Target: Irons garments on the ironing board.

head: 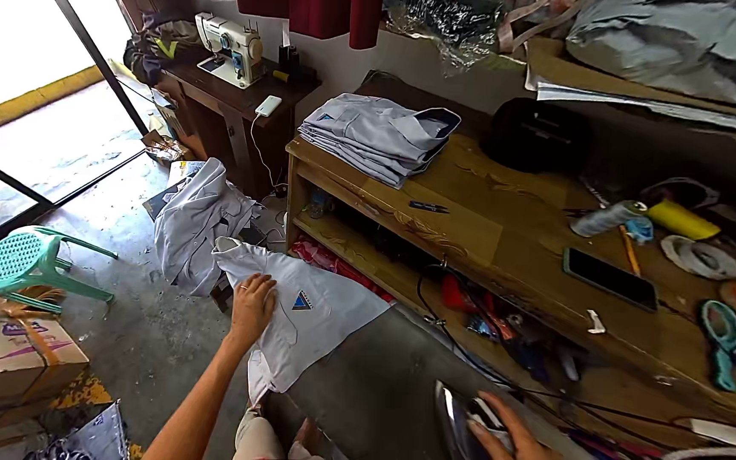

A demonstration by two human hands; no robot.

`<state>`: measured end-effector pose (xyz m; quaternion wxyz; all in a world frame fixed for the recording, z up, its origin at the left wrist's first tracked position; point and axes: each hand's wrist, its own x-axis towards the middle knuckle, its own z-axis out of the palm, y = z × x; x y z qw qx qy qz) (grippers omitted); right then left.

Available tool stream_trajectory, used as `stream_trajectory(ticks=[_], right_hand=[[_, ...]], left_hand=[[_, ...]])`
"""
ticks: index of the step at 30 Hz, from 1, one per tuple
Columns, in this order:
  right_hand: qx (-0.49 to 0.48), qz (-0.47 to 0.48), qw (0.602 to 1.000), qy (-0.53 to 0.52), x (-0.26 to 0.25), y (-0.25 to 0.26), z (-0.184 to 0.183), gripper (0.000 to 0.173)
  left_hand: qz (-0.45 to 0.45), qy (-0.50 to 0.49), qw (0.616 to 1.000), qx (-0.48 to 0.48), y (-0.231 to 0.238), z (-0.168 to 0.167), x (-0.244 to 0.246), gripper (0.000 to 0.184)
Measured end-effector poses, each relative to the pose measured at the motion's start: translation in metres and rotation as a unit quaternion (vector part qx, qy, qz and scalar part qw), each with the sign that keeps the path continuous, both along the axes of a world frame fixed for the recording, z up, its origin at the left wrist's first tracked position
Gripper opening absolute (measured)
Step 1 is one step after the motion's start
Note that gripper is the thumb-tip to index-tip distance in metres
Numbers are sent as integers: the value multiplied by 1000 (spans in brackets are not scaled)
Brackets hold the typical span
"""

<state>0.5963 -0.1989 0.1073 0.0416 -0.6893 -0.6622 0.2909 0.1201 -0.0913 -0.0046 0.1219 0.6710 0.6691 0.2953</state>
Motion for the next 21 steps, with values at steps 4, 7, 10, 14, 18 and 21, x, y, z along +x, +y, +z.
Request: stream_trajectory(ticks=[4,7,10,14,18,21], right_hand=[[80,112,990,35,-96,57,8,54],[77,174,981,45,-182,112,10,54],[24,238,971,7,-262,155,7,54],[-8,268,960,-73,-315,191,4,61],[-6,184,979,-87,-315,212,2,62],[-27,277,958,-75,-308,211,4,62]], left_hand=[[-17,22,999,17,29,2,-25,31],[-53,23,998,26,45,1,-31,31],[-70,29,996,36,55,-4,-46,33],[-93,60,993,-43,63,-15,-77,38],[-115,58,987,-92,58,-32,-96,41],[-121,42,988,-87,56,-34,-101,41]])
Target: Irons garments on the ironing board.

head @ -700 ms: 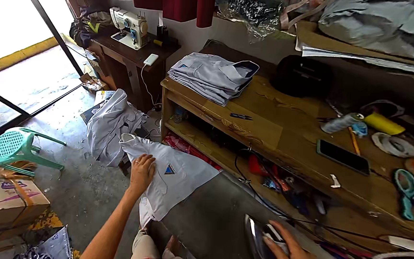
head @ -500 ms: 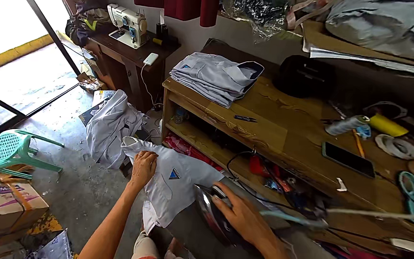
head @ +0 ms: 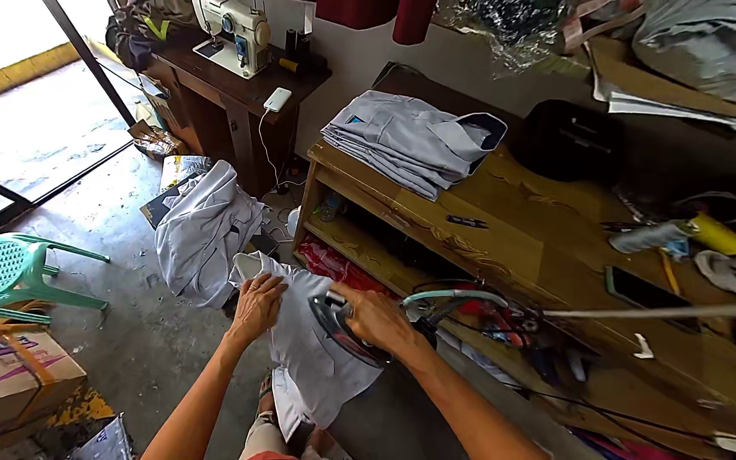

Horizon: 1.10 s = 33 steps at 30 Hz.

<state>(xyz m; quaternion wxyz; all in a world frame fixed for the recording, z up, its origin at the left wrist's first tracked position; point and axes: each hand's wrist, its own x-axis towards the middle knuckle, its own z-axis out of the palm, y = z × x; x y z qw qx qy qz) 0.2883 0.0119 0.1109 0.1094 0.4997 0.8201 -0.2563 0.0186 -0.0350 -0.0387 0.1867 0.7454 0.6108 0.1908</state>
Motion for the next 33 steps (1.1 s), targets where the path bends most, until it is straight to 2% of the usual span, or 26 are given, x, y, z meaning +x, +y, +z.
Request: stream_trajectory(ticks=[2,3,8,13,16,21,24,28,31,33], right_hand=[[-24,58,998,-6,-2,1,3,64],[-26,55,998,-11,-4,4,4,65],[33,-88,996,-1,-14,20,-2,60],[25,-61,998,16,-9,2,6,62],[32,-112,993,9,0,-10,-3,63],[80,-216,973,33,63,-26,-19,61],[99,-255,961,40,116,-59,-26,59],[119,-303,945,23,182,-122,-40,60],[118,-350,929,15,220,-162,-46,62],[110,-364,925,15,238,-179,-46,63]], left_hand=[[-3,-7,1000,-4,0,0,-1,40],[-6,-10,1000,-7,2,1,-2,40],[-2,-18,1000,-14,2,1,-2,39],[-1,-22,1000,-8,0,-1,-2,40],[2,-27,1000,-2,0,-2,-3,40],[63,-24,992,105,-29,5,13,36],[60,-50,992,94,-66,16,37,34],[6,-74,997,18,-118,23,82,31],[-33,-74,997,-20,-142,24,118,32],[-48,-47,998,-13,-150,21,138,37]])
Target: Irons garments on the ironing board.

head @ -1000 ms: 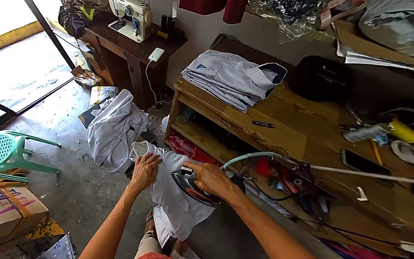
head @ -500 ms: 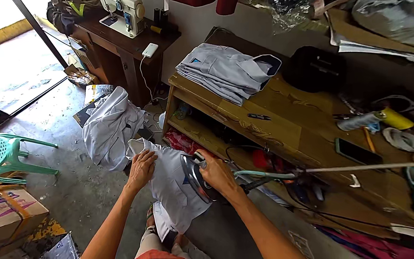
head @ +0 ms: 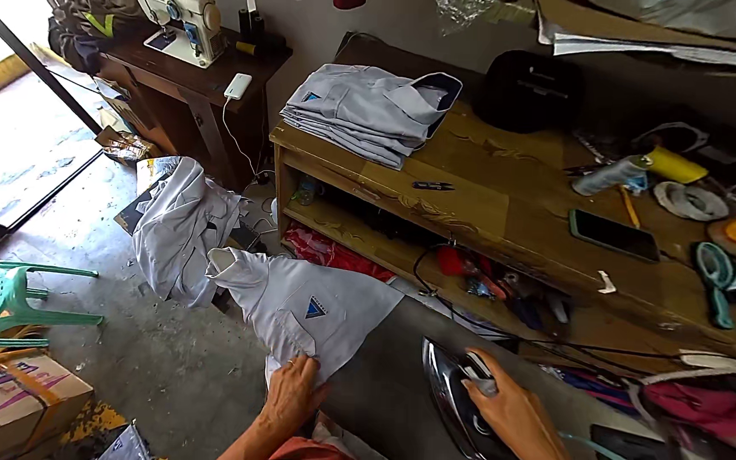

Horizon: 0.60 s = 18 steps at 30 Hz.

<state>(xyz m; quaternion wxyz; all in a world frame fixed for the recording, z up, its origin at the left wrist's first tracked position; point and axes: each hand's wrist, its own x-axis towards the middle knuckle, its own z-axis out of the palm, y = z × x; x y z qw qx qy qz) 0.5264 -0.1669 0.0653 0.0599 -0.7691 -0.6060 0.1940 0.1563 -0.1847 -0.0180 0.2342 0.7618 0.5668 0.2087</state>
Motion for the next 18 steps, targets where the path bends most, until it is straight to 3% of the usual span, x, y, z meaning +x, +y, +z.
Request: stream_trajectory(ticks=[2,4,7,10,11,13,15,18], right_hand=[[7,10,1000,-11,10,-9,5,75],[79,69,994,-33,4,-8,17,90],[173,123,975,67,-38,2,29,64],[-4,13,948,318,-86,17,-12,50],[-69,-49,911,403,-98,26,-33,51],[-102,-141,834,523,-121,43,-63,52],[-108,-146,790,585,-146,60,-67,51],[-178,-99,783,588,-174,81,-57,54]], left_hand=[[-11,37,999,2,-4,-5,14,44],[-7,62,998,19,-5,-11,21,40],[8,87,995,38,-3,-15,24,22],[17,93,995,29,1,-13,27,18],[19,76,997,17,2,-12,27,19],[23,-4,1000,-15,6,-4,25,19],[26,-93,995,-19,12,12,23,15],[29,-154,987,43,27,38,26,10]])
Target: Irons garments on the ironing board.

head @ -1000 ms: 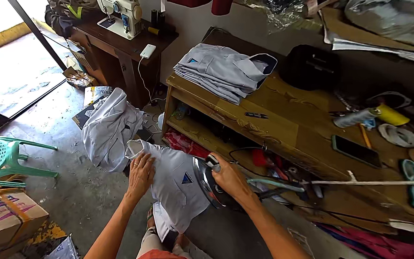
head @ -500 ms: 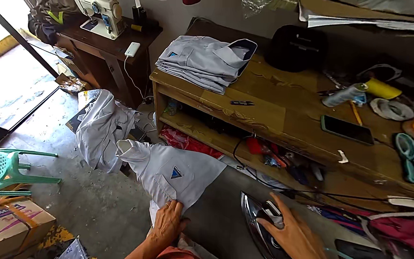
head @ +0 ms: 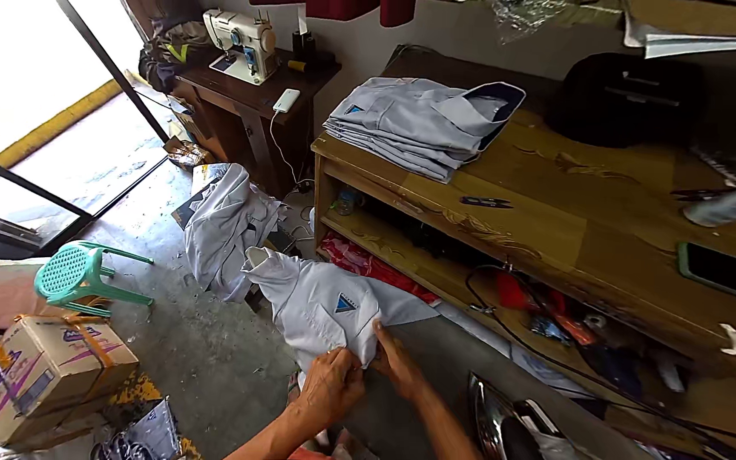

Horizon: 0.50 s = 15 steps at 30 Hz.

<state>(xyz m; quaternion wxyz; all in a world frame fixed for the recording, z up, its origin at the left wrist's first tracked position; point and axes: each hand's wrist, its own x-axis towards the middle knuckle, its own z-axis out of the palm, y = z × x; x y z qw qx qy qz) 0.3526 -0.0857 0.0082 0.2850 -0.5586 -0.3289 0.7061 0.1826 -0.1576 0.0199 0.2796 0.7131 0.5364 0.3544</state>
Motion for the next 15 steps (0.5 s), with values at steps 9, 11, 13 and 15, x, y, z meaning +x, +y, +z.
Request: stream_trajectory(ticks=[9,11,13,15], right_hand=[[97,-259,952,-134,38,48,-17,10],[98,-183,955,-213,58,39,-15,30],[148,-43,938,-310,84,27,11,57],[236,82,877,-411,114,2,53,58]], left_hand=[[-140,76,978,-137,38,-8,28,23],[-214,106,945,-224,41,-9,34,32],[-242,83,950,-178,39,-10,33,35],[-157,47,985,-51,33,-12,23,27]])
